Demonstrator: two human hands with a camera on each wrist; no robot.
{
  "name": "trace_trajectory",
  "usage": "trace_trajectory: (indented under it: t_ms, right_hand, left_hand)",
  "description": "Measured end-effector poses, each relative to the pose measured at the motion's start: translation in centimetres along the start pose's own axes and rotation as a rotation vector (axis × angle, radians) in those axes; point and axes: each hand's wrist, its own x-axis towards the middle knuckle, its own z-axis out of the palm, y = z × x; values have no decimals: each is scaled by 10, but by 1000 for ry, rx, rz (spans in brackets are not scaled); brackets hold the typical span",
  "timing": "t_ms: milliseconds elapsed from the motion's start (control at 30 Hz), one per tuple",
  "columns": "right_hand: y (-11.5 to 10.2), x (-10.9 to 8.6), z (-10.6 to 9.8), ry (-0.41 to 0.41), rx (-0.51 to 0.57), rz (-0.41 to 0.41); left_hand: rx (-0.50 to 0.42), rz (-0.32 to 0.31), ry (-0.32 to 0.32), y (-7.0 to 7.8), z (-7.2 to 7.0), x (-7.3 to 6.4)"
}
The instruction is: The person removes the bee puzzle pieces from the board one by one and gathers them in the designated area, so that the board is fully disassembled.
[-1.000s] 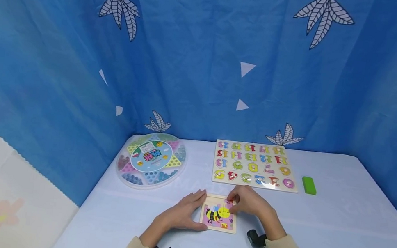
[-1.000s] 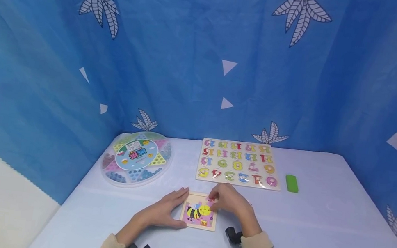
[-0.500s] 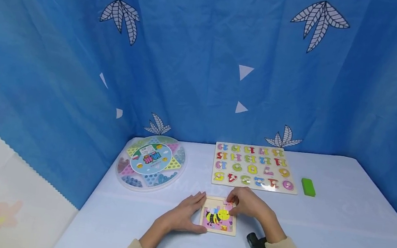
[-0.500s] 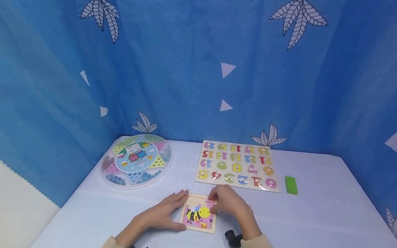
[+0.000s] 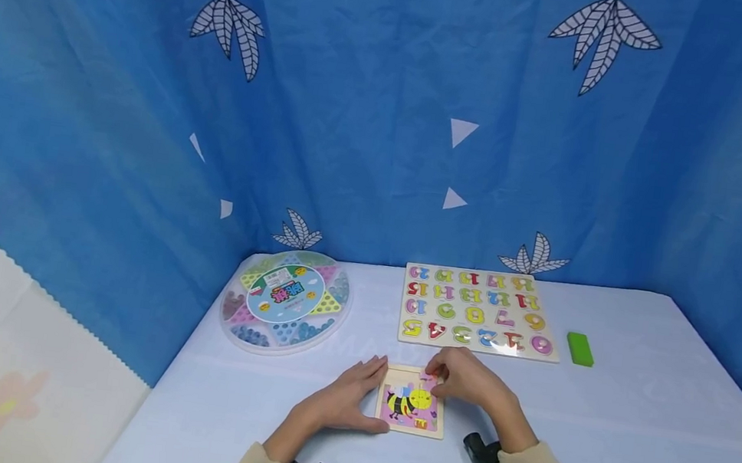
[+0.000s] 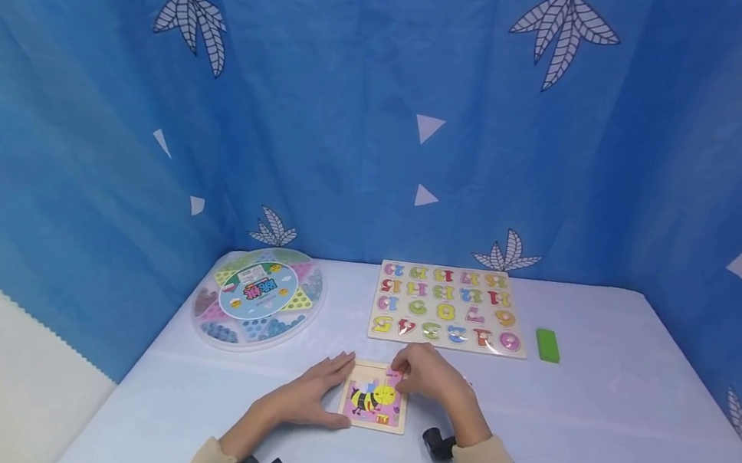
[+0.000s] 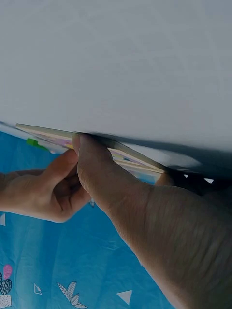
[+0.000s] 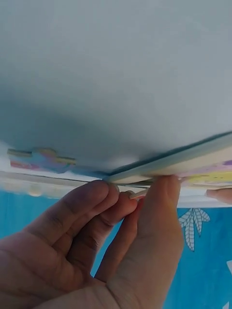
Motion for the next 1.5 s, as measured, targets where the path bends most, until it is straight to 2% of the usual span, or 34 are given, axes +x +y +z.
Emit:
trace_trajectory:
  t_ms: [267, 433, 567, 733, 967, 1233, 1500]
  right_hand:
    - [8, -1, 2, -4, 77, 5]
    - [13, -2, 3, -4, 87, -17]
    - [13, -5, 0, -14, 105, -21]
    - [17, -10, -7, 5, 106, -6]
    - [28, -21, -24, 33, 75, -30]
    - [46, -32, -42, 53, 48, 11]
    - [64, -45, -48, 60, 60, 38]
  left_hand:
    - [-11, 8, -7, 1, 1, 0]
    - [-13, -8, -12, 2, 2, 1]
    - [-11, 3, -9, 2, 3, 1]
    - [-12, 14, -11, 0, 3, 1]
    - [-26, 5, -7, 3, -1, 0]
    - [-31, 17, 0, 2, -3, 0]
    - [-33, 12, 6, -1, -1, 0]
